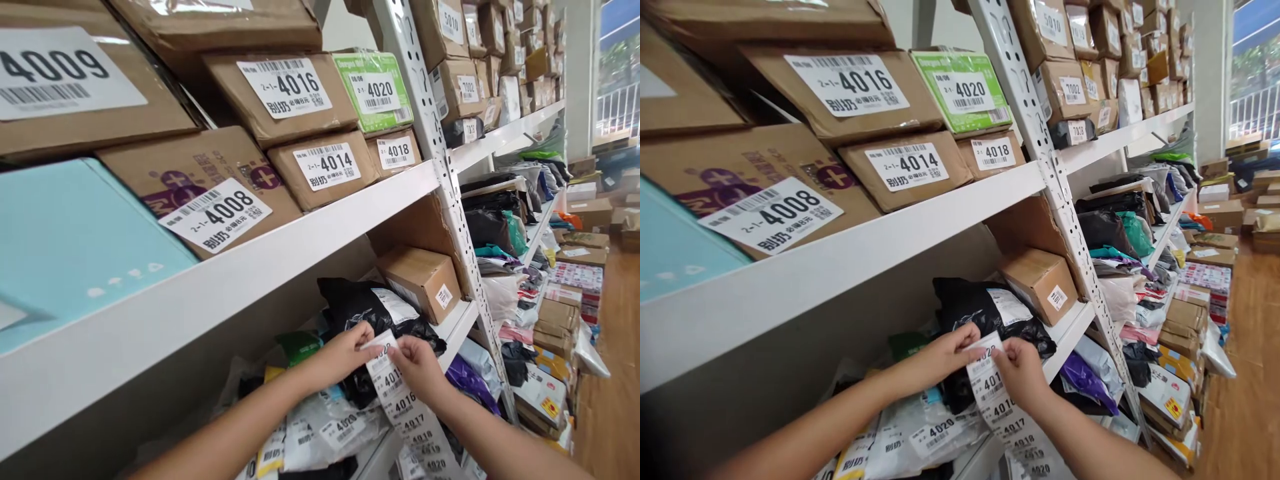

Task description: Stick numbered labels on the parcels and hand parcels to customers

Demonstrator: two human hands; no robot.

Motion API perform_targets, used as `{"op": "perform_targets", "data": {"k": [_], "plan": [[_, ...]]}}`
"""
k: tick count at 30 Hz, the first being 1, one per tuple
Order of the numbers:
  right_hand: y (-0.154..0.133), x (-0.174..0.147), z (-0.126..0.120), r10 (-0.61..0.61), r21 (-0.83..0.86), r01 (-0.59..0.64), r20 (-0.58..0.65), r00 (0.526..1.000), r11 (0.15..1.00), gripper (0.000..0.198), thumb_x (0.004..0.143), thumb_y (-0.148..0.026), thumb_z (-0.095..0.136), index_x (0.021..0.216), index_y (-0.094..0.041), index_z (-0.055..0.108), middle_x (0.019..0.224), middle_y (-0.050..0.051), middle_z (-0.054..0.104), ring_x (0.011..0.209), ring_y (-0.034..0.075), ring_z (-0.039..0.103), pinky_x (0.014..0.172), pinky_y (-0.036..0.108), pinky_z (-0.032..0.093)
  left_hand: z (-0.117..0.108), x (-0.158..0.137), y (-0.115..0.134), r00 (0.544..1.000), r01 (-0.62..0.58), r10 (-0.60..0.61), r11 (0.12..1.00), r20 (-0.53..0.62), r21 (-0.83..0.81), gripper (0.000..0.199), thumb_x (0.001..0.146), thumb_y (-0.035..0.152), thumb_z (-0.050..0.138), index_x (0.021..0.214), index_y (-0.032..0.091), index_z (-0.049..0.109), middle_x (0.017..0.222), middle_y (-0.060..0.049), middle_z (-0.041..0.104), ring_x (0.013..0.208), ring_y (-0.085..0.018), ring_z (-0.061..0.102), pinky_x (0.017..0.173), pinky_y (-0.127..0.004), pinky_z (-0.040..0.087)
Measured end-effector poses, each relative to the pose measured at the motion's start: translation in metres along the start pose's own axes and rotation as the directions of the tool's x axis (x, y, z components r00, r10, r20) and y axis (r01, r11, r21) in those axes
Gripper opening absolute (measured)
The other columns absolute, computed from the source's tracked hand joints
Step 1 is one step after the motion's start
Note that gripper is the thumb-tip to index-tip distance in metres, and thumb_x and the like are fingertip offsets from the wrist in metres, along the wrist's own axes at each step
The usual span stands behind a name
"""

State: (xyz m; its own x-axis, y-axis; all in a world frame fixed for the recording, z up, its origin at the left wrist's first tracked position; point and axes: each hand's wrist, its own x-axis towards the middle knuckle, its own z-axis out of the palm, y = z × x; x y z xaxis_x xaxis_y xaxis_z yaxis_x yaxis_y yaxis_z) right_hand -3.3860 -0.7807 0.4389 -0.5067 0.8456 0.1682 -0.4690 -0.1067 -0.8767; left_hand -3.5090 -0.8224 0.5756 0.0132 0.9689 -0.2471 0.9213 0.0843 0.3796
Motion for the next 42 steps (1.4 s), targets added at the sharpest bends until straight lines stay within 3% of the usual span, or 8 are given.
{"op": "perform_targets", "data": {"k": [3, 7, 13, 22, 25, 31, 38, 42], "plan": [[0.008, -0.005, 0.004, -0.054, -0.103, 0.047, -0.063, 0.997, 0.994, 0.061, 0.066, -0.08, 0.061, 0.059, -0.022, 0.042, 0.052, -0.006, 0.038, 0.052, 0.009, 0.031, 0.05, 0.026, 0.025, 0.005, -0.002, -0.002, 0.999, 0.039, -0.039, 0.988, -0.009, 0.149, 0.03, 0.085, 0.05, 0.044, 0.076, 0.022, 0.039, 0.072, 0.004, 0.042, 0.072, -0.016, 0.043, 0.067, -0.027, 0.035], [0.01, -0.012, 0.009, -0.04, -0.132, 0.032, -0.058, 0.998, 0.991, 0.054, 0.073, -0.068, 0.062, 0.058, -0.022, 0.038, 0.055, -0.006, 0.035, 0.056, 0.01, 0.031, 0.052, 0.025, 0.026, 0.01, -0.012, 0.002, 0.994, 0.103, -0.106, 0.954, -0.006, 0.281, 0.028, 0.093, 0.046, 0.032, 0.08, 0.023, 0.041, 0.081, -0.001, 0.054, 0.082, -0.019, 0.053, 0.075, -0.029, 0.037], [0.018, -0.023, 0.003, 0.047, -0.128, -0.03, 0.132, 0.99, 0.991, 0.034, 0.08, -0.051, 0.061, 0.073, -0.02, 0.05, 0.065, -0.002, 0.05, 0.062, 0.013, 0.042, 0.055, 0.024, 0.032, 0.013, -0.016, 0.006, 0.981, 0.174, -0.191, 0.935, 0.024, 0.31, 0.026, 0.095, 0.044, 0.03, 0.086, 0.024, 0.043, 0.085, -0.002, 0.06, 0.085, -0.02, 0.057, 0.076, -0.029, 0.038], [0.019, -0.032, 0.001, -0.093, -0.327, 0.151, 0.186, 0.978, 0.933, 0.026, 0.097, -0.042, 0.038, 0.086, -0.021, 0.047, 0.071, 0.002, 0.056, 0.061, 0.015, 0.048, 0.056, 0.026, 0.03, -0.007, -0.005, 0.001, 0.937, 0.205, -0.266, 0.944, 0.228, 0.259, 0.027, 0.092, 0.047, 0.037, 0.081, 0.023, 0.04, 0.077, 0.003, 0.048, 0.076, -0.016, 0.046, 0.07, -0.026, 0.035], [0.012, -0.034, -0.006, -0.061, -0.385, 0.141, 0.214, 0.975, 0.912, 0.024, 0.098, -0.038, 0.032, 0.089, -0.021, 0.046, 0.074, 0.005, 0.059, 0.064, 0.018, 0.053, 0.057, 0.026, 0.033, -0.007, -0.004, 0.002, 0.948, 0.187, -0.242, 0.949, 0.207, 0.254, 0.025, 0.093, 0.045, 0.034, 0.081, 0.023, 0.04, 0.079, 0.002, 0.048, 0.077, -0.017, 0.046, 0.072, -0.028, 0.035], [0.002, -0.03, -0.011, 0.131, -0.594, 0.046, 0.252, 0.959, 0.803, 0.018, 0.098, -0.034, 0.031, 0.084, -0.023, 0.036, 0.062, -0.002, 0.043, 0.053, 0.017, 0.04, 0.053, 0.027, 0.024, 0.005, -0.005, 0.005, 0.972, 0.136, -0.194, 0.926, 0.133, 0.353, 0.023, 0.096, 0.037, 0.027, 0.078, 0.023, 0.034, 0.091, -0.003, 0.047, 0.084, -0.019, 0.049, 0.078, -0.031, 0.039], [-0.021, -0.033, -0.034, 0.176, -0.698, 0.114, 0.33, 0.928, 0.707, 0.027, 0.095, -0.035, 0.044, 0.073, -0.024, 0.034, 0.063, -0.002, 0.043, 0.057, 0.014, 0.039, 0.057, 0.028, 0.023, 0.017, -0.005, 0.014, 0.972, 0.19, -0.235, 0.855, 0.033, 0.482, 0.022, 0.096, 0.03, 0.029, 0.077, 0.023, 0.038, 0.092, -0.005, 0.051, 0.083, -0.019, 0.056, 0.079, -0.031, 0.045], [-0.026, -0.049, -0.064, 0.196, -0.6, 0.146, 0.466, 0.863, 0.786, 0.032, 0.094, -0.038, 0.049, 0.069, -0.021, 0.038, 0.061, -0.005, 0.04, 0.058, 0.011, 0.036, 0.056, 0.025, 0.026, 0.025, 0.005, 0.015, 0.963, 0.245, -0.269, 0.852, -0.014, 0.463, 0.019, 0.094, 0.027, 0.041, 0.079, 0.021, 0.052, 0.094, -0.007, 0.062, 0.091, -0.02, 0.062, 0.084, -0.03, 0.047]]}}
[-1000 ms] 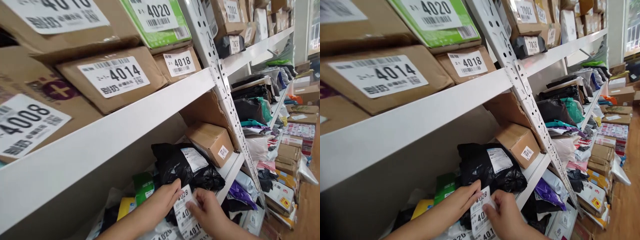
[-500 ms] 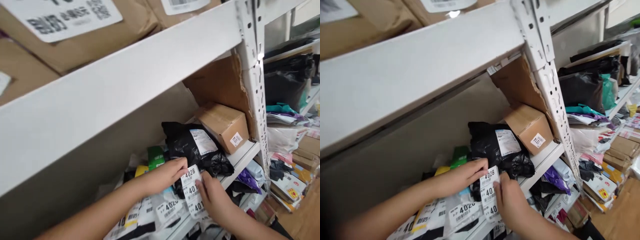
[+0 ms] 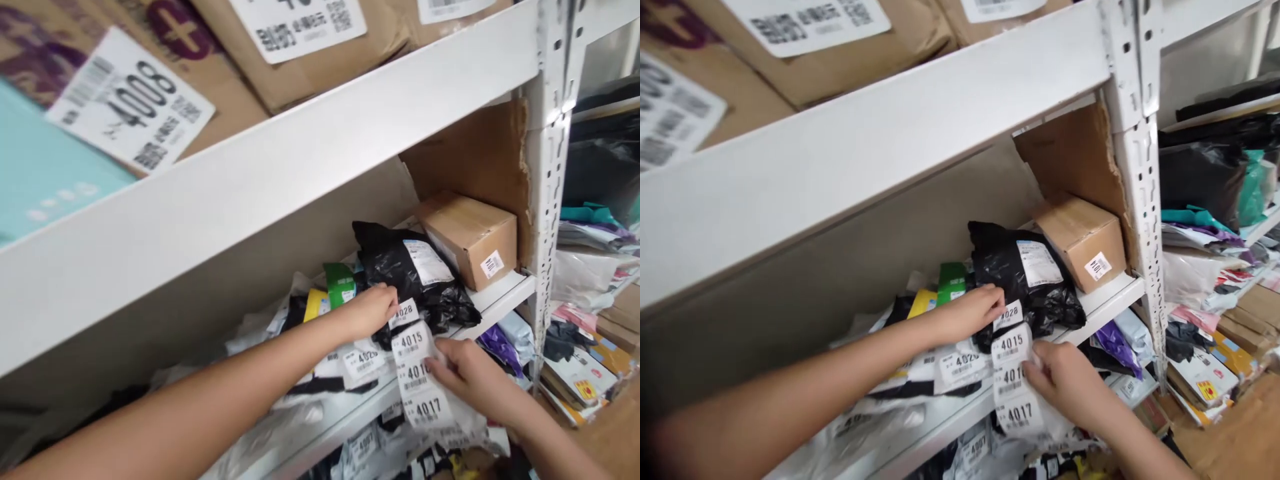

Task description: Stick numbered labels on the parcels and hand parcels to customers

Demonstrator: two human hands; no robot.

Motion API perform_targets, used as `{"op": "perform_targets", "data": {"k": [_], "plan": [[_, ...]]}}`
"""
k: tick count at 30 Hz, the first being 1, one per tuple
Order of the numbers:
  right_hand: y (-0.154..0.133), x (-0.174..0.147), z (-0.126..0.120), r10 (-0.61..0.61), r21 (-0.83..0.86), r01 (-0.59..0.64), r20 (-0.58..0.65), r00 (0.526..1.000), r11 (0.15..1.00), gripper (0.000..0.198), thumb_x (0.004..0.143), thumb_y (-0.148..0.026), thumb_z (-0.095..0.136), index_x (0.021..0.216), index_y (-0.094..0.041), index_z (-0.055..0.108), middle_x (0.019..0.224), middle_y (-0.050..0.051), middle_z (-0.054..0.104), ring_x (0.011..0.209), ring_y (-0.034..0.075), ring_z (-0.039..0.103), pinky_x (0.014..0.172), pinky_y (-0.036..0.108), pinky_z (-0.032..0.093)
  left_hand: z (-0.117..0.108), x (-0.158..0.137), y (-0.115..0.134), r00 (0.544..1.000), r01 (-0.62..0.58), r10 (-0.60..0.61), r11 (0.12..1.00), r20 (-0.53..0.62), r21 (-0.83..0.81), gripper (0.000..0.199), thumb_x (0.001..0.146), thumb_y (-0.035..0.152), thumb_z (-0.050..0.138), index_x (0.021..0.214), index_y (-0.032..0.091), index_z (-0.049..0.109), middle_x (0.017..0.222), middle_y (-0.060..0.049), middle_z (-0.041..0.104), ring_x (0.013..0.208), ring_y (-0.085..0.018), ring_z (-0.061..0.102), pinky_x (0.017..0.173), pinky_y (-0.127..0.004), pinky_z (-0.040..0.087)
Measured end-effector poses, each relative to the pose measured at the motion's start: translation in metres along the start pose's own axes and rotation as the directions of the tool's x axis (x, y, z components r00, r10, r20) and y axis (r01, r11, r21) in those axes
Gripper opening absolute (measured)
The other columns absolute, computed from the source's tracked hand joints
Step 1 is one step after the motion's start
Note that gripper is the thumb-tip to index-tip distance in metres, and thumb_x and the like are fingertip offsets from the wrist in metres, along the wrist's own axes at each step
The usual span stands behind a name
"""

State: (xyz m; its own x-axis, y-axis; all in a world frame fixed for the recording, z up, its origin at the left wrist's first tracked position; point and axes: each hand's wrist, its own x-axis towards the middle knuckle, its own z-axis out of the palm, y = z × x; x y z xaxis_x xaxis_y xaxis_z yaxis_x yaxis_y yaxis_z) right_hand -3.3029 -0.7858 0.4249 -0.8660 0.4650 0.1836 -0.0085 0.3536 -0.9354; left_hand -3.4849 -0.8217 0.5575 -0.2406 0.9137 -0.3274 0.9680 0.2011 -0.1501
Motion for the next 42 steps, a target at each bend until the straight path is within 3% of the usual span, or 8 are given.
{"op": "perform_targets", "data": {"k": [7, 13, 17, 22, 25, 27, 33, 42], "plan": [[0.041, -0.053, -0.03, -0.101, 0.239, 0.043, 0.238, 0.966, 0.97, 0.037, 0.089, -0.05, 0.061, 0.071, -0.019, 0.051, 0.067, -0.003, 0.045, 0.061, 0.01, 0.04, 0.055, 0.023, 0.033, -0.027, -0.024, 0.016, 0.913, 0.349, -0.365, 0.93, -0.182, -0.113, 0.071, 0.077, 0.034, 0.073, 0.137, 0.015, 0.04, 0.121, -0.016, 0.065, 0.102, -0.027, 0.066, 0.082, -0.031, 0.051], [0.088, -0.089, -0.077, 0.032, 0.345, -0.056, 0.076, 0.997, 0.937, 0.048, 0.076, -0.06, 0.068, 0.059, -0.021, 0.047, 0.056, -0.003, 0.044, 0.05, 0.011, 0.038, 0.047, 0.023, 0.033, -0.005, -0.108, 0.002, 0.755, 0.487, -0.461, 0.87, -0.466, -0.072, 0.054, 0.095, 0.041, 0.04, 0.143, 0.016, 0.045, 0.141, -0.014, 0.051, 0.128, -0.033, 0.05, 0.106, -0.046, 0.042], [0.098, -0.106, -0.112, 0.085, 0.388, -0.098, 0.052, 0.995, 0.916, 0.055, 0.061, -0.067, 0.076, 0.051, -0.021, 0.047, 0.051, -0.001, 0.047, 0.047, 0.012, 0.038, 0.044, 0.024, 0.032, 0.035, -0.129, -0.012, 0.48, 0.675, -0.745, 0.651, -0.464, -0.347, 0.048, 0.094, 0.025, 0.037, 0.136, 0.007, 0.05, 0.132, -0.017, 0.059, 0.12, -0.033, 0.056, 0.103, -0.046, 0.045], [0.104, -0.128, -0.134, 0.054, 0.397, -0.046, -0.009, 0.999, 0.917, 0.054, 0.062, -0.07, 0.074, 0.051, -0.022, 0.052, 0.052, 0.001, 0.053, 0.048, 0.015, 0.045, 0.046, 0.026, 0.036, 0.075, -0.126, 0.057, 0.124, 0.417, -0.757, 0.626, -0.641, -0.659, 0.054, 0.101, 0.044, 0.029, 0.146, 0.016, 0.034, 0.143, -0.009, 0.051, 0.136, -0.034, 0.039, 0.11, -0.052, 0.037], [0.107, -0.144, -0.132, 0.04, 0.403, -0.011, -0.063, 0.997, 0.915, 0.052, 0.068, -0.07, 0.07, 0.055, -0.022, 0.054, 0.055, 0.002, 0.056, 0.05, 0.015, 0.046, 0.047, 0.027, 0.038, 0.111, -0.101, 0.155, 0.49, -0.101, -0.52, 0.764, -0.7, -0.638, 0.063, 0.094, 0.064, 0.035, 0.139, 0.021, 0.045, 0.14, -0.014, 0.053, 0.133, -0.031, 0.044, 0.111, -0.051, 0.038], [0.107, -0.154, -0.131, 0.006, 0.375, 0.024, -0.078, 0.997, 0.927, 0.051, 0.073, -0.069, 0.068, 0.057, -0.022, 0.057, 0.057, 0.002, 0.058, 0.052, 0.015, 0.048, 0.05, 0.028, 0.04, 0.135, -0.079, 0.218, 0.755, -0.348, -0.286, 0.589, -0.591, -0.729, 0.078, 0.079, 0.066, 0.064, 0.142, 0.024, 0.044, 0.152, -0.015, 0.041, 0.138, -0.033, 0.04, 0.113, -0.049, 0.037], [0.107, -0.183, -0.144, -0.137, 0.088, 0.143, -0.07, 0.988, 0.986, 0.049, 0.089, -0.062, 0.053, 0.064, -0.021, 0.063, 0.059, 0.004, 0.058, 0.054, 0.017, 0.051, 0.053, 0.03, 0.04, 0.175, -0.035, 0.299, 0.932, -0.321, -0.217, -0.117, -0.292, -0.94, 0.056, 0.066, 0.059, 0.08, 0.104, 0.018, 0.071, 0.092, -0.007, 0.07, 0.077, -0.017, 0.063, 0.071, -0.028, 0.05], [0.133, -0.209, -0.148, -0.177, -0.207, 0.16, -0.068, 0.982, 0.965, 0.03, 0.097, -0.033, 0.048, 0.117, -0.024, 0.068, 0.116, 0.013, 0.067, 0.112, 0.027, 0.06, 0.094, 0.044, 0.048, 0.194, -0.028, 0.303, 0.896, -0.294, -0.317, 0.097, -0.309, -0.951, 0.026, 0.074, 0.041, 0.077, 0.092, 0.022, 0.077, 0.092, -0.006, 0.069, 0.083, -0.019, 0.061, 0.074, -0.03, 0.047]]}}
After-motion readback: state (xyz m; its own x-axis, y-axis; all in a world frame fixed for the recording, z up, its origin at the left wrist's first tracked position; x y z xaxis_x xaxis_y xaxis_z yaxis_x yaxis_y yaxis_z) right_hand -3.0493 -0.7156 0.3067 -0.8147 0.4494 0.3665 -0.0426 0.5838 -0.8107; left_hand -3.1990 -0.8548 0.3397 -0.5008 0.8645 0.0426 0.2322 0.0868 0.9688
